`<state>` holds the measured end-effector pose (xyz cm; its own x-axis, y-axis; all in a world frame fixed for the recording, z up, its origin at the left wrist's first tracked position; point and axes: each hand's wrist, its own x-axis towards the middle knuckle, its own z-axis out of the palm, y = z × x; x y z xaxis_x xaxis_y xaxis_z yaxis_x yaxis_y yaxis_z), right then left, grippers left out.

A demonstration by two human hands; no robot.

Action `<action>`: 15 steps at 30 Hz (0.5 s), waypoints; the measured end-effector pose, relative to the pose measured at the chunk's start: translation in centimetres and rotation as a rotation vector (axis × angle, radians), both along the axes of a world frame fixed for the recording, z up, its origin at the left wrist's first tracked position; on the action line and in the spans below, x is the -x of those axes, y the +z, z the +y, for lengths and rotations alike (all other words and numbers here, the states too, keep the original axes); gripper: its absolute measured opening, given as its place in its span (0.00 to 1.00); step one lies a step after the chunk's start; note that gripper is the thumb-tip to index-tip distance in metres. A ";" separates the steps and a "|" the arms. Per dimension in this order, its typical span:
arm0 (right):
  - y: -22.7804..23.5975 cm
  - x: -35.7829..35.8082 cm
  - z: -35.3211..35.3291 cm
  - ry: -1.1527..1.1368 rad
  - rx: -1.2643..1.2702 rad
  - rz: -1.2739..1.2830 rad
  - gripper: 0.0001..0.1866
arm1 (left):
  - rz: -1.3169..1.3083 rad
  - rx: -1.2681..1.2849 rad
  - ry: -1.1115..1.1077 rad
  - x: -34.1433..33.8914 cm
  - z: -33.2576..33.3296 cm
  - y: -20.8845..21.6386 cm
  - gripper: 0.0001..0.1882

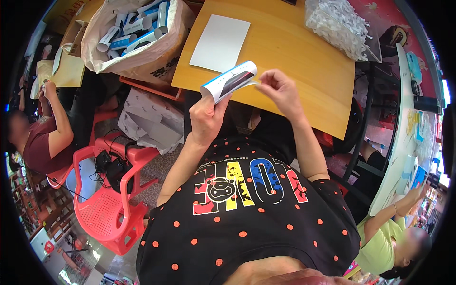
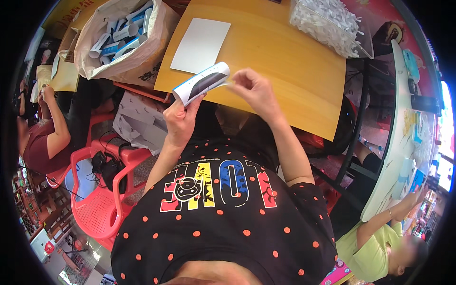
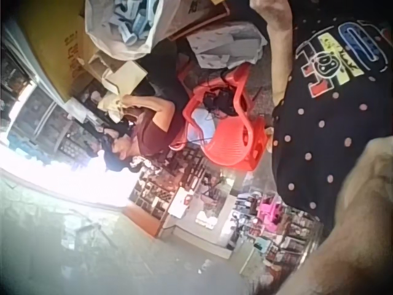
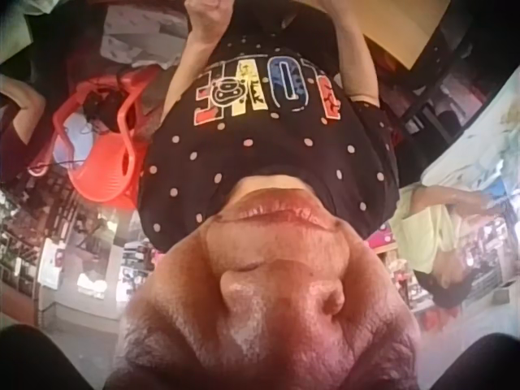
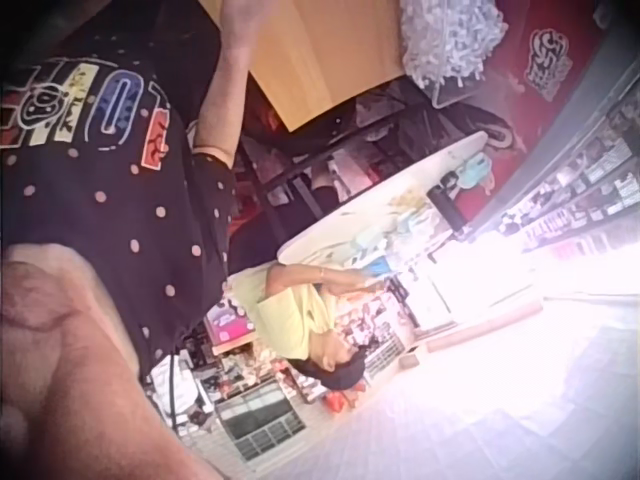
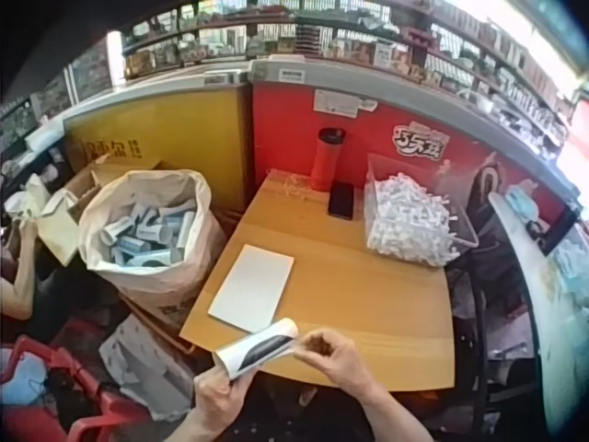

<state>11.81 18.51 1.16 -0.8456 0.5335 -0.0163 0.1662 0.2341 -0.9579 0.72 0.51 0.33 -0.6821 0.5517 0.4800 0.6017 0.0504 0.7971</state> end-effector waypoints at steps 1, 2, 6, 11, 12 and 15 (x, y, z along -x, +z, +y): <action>0.2 0.0 0.5 -0.030 0.117 0.027 0.05 | 0.018 0.002 -0.003 0.2 -0.1 0.0 0.09; 0.4 0.0 0.9 -0.061 0.233 0.054 0.07 | 0.035 0.005 -0.006 0.3 -0.2 0.0 0.09; 0.9 0.1 2.0 0.076 0.144 -0.066 0.10 | 0.135 0.048 -0.053 0.5 -0.3 0.9 0.10; 0.7 0.2 2.2 0.198 0.184 -0.120 0.10 | 0.174 0.063 -0.112 0.8 -0.5 1.3 0.11; 0.5 0.2 2.2 0.211 0.155 -0.134 0.10 | 0.167 0.069 -0.113 0.8 -0.6 1.3 0.10; 0.3 0.2 1.9 0.234 0.066 -0.172 0.11 | 0.160 0.080 -0.112 0.8 -0.7 1.0 0.10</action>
